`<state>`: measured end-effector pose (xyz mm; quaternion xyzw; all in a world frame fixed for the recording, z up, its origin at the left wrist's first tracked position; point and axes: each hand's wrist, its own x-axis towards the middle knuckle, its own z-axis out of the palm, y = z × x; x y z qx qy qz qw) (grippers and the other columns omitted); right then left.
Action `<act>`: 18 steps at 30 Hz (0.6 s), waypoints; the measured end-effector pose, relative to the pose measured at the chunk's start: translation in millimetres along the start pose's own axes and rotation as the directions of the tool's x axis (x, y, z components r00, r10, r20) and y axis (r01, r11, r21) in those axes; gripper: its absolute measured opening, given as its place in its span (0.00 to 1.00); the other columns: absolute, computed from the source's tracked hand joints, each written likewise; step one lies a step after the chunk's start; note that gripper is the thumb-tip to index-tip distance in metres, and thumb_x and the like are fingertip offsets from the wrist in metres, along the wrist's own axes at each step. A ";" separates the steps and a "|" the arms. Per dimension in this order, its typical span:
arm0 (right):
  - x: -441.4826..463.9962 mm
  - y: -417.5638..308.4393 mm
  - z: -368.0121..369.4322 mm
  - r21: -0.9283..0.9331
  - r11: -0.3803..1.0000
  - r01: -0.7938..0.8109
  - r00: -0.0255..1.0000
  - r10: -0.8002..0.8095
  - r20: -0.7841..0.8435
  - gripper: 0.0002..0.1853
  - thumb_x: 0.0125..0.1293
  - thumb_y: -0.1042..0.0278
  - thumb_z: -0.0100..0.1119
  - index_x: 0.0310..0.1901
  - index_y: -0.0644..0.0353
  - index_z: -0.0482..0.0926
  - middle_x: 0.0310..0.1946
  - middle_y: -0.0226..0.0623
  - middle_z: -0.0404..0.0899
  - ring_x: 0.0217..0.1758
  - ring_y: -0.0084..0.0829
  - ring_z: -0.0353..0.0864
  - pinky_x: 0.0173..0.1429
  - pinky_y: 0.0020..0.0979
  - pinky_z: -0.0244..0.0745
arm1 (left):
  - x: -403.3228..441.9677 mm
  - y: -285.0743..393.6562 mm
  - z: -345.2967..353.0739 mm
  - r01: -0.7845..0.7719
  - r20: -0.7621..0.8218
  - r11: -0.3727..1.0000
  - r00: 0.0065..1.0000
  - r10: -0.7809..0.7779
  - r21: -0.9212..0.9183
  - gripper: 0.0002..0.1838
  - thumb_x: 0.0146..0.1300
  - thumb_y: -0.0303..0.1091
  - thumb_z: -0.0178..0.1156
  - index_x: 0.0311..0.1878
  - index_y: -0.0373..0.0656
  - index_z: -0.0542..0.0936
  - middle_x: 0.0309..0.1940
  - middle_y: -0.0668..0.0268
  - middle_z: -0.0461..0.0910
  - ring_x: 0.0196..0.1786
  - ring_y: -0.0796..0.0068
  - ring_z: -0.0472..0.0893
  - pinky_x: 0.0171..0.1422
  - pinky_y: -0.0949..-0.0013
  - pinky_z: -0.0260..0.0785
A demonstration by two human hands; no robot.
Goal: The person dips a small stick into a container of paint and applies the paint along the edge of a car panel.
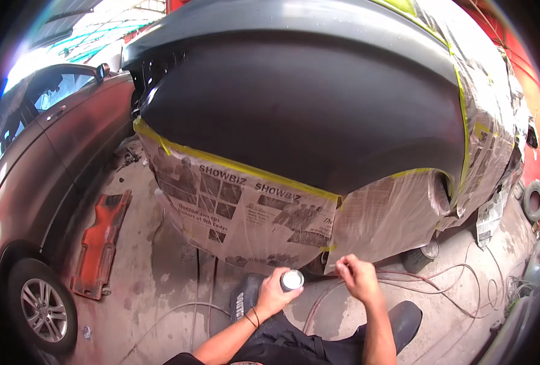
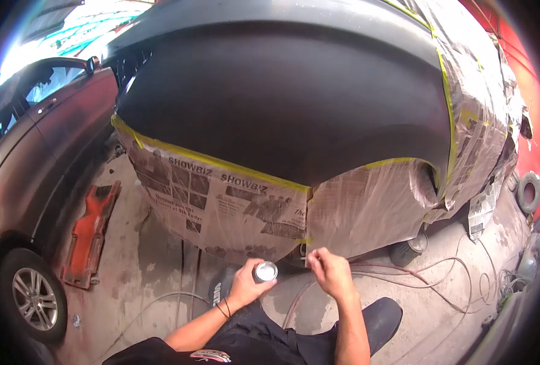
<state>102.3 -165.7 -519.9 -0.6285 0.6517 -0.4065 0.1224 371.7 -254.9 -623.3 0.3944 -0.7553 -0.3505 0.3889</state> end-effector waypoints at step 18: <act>72.4 -130.2 -57.3 -0.342 0.848 0.405 0.910 -0.411 0.058 0.05 0.72 0.72 0.76 0.44 0.55 0.87 0.37 0.34 0.87 0.34 0.42 0.90 0.39 0.42 0.84 | 77.8 137.8 -54.3 -0.246 -0.124 0.965 0.959 0.256 0.092 0.35 0.57 0.38 0.90 0.65 0.45 0.83 0.53 0.58 0.93 0.57 0.50 0.92 0.67 0.52 0.83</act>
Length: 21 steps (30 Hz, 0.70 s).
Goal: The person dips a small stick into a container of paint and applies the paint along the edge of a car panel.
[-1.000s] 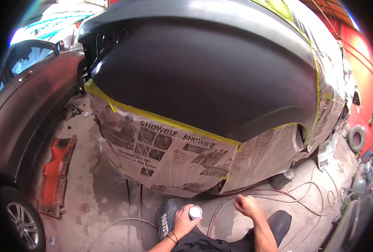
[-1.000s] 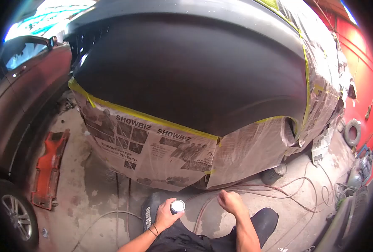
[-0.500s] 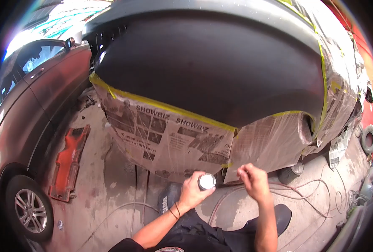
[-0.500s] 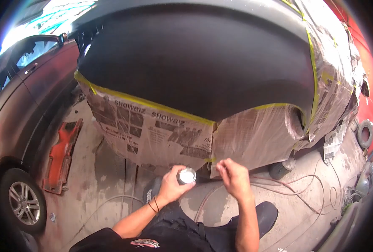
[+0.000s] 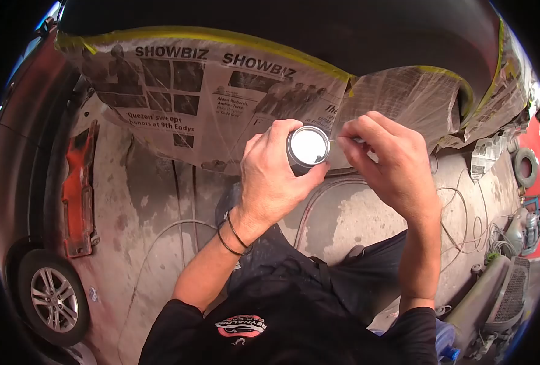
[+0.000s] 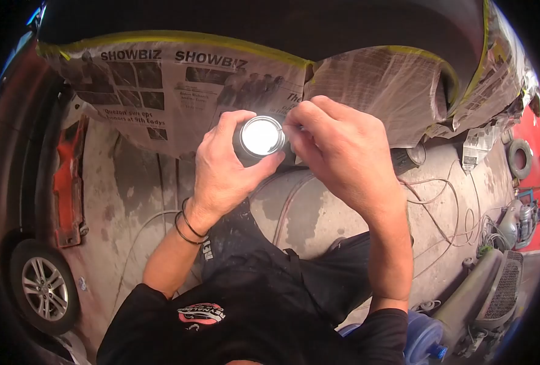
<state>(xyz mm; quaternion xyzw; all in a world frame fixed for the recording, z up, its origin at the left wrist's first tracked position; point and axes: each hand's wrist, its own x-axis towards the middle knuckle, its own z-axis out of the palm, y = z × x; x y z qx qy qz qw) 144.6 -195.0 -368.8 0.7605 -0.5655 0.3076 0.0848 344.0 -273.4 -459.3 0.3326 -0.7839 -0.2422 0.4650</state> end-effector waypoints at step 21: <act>5.9 -35.0 31.6 0.030 0.999 0.014 0.998 -0.016 0.066 0.11 0.70 0.76 0.79 0.47 0.55 0.85 0.39 0.37 0.90 0.36 0.40 0.94 0.39 0.40 0.89 | -6.9 -24.9 -24.8 0.063 -0.042 0.997 0.997 -0.061 0.035 0.37 0.56 0.42 0.89 0.66 0.45 0.82 0.54 0.57 0.93 0.58 0.47 0.92 0.71 0.46 0.78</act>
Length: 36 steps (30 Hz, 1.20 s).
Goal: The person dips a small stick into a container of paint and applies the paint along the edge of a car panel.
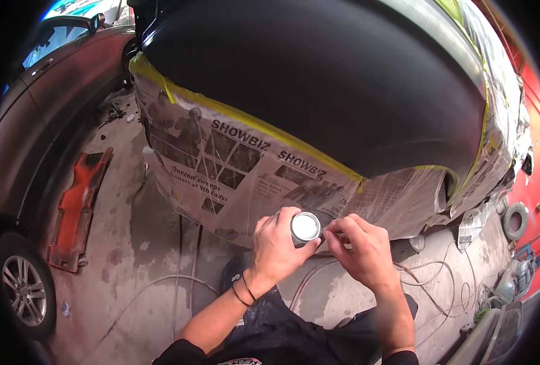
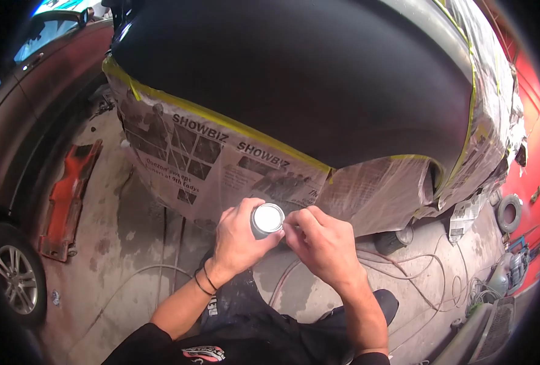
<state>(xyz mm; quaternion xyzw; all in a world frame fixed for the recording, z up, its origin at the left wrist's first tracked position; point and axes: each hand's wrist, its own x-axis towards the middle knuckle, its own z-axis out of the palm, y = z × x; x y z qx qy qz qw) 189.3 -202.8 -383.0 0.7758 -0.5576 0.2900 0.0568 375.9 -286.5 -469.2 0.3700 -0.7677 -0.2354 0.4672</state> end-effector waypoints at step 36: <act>218.5 20.0 -54.8 0.194 0.981 0.002 0.591 0.155 -0.791 0.12 0.81 0.60 0.75 0.48 0.62 0.94 0.31 0.28 0.93 0.35 0.17 0.92 0.48 0.25 0.88 | -177.2 -101.0 64.9 0.179 0.228 0.983 0.959 -0.166 -0.039 0.38 0.59 0.47 0.87 0.67 0.41 0.81 0.54 0.49 0.93 0.58 0.43 0.91 0.77 0.45 0.74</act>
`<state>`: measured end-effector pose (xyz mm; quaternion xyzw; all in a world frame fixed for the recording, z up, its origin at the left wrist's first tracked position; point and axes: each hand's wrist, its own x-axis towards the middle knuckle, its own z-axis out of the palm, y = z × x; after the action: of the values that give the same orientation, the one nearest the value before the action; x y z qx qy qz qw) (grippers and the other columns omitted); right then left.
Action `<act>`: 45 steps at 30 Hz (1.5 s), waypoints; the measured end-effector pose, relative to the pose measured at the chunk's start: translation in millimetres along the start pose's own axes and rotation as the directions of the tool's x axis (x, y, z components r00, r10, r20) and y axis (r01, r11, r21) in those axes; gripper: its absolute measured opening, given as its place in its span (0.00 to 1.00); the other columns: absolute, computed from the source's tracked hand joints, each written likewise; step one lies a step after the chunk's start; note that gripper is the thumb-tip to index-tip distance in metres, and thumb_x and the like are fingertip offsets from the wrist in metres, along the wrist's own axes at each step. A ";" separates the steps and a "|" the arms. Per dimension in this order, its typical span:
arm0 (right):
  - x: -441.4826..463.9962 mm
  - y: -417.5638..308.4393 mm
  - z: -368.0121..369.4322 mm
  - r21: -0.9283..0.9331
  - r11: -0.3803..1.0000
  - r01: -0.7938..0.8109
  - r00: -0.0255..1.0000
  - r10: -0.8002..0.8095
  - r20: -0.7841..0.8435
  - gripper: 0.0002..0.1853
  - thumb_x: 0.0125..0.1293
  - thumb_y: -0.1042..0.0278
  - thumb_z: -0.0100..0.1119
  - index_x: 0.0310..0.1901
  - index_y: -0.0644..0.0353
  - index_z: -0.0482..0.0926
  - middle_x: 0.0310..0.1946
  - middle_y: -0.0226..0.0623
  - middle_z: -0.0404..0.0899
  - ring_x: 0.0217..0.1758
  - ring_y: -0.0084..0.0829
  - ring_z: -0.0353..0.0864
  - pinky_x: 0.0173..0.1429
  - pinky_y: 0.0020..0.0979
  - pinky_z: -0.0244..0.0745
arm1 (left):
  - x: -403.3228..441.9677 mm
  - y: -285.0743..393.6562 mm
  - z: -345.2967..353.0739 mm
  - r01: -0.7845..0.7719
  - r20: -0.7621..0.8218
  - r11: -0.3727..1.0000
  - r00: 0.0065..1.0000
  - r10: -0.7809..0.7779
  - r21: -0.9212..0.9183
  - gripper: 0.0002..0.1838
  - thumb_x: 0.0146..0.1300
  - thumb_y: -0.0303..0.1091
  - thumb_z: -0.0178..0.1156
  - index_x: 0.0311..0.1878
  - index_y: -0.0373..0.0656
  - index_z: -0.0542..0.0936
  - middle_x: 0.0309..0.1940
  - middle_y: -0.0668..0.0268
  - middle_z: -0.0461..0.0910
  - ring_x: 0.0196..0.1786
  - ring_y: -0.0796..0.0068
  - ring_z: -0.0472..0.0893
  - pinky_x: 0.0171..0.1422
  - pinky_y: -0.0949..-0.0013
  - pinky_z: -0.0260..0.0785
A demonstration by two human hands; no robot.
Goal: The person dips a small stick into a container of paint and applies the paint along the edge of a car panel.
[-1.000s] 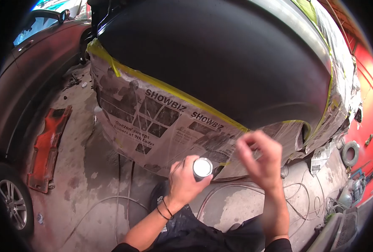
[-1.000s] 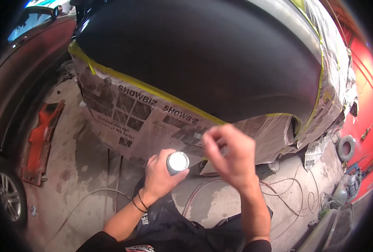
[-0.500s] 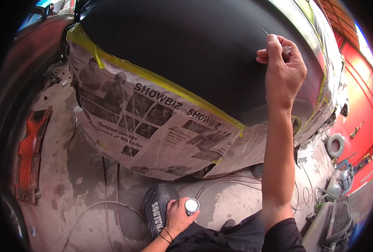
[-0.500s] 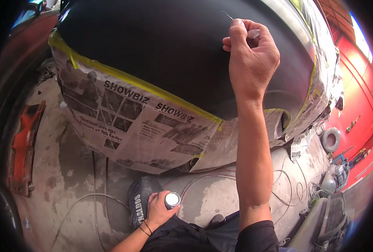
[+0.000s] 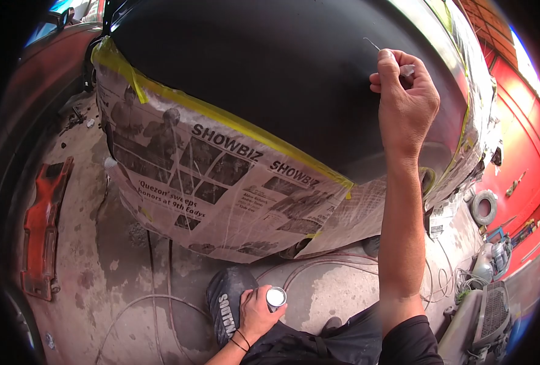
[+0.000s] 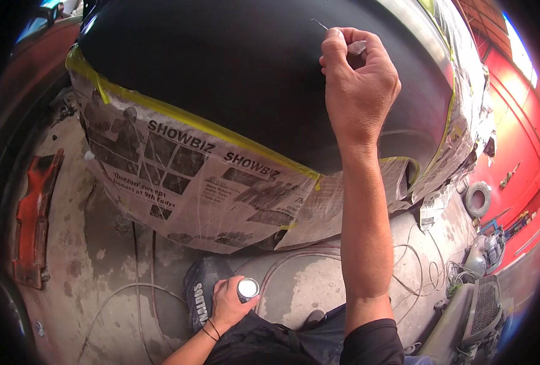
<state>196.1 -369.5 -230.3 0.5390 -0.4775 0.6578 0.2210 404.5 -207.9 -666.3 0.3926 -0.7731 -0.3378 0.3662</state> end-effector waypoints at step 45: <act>-16.9 -25.5 46.8 0.000 0.996 0.085 0.996 -0.085 -0.003 0.13 0.79 0.58 0.78 0.47 0.61 0.96 0.30 0.24 0.89 0.33 0.15 0.85 0.45 0.24 0.85 | -0.9 -16.0 1.2 0.009 -0.026 1.000 1.000 -0.009 -0.030 0.40 0.59 0.48 0.88 0.69 0.42 0.79 0.56 0.48 0.92 0.59 0.39 0.90 0.75 0.42 0.75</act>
<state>245.3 -394.9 -237.7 0.5578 -0.4540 0.6485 0.2494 409.7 -214.3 -680.2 0.3949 -0.7612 -0.3458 0.3807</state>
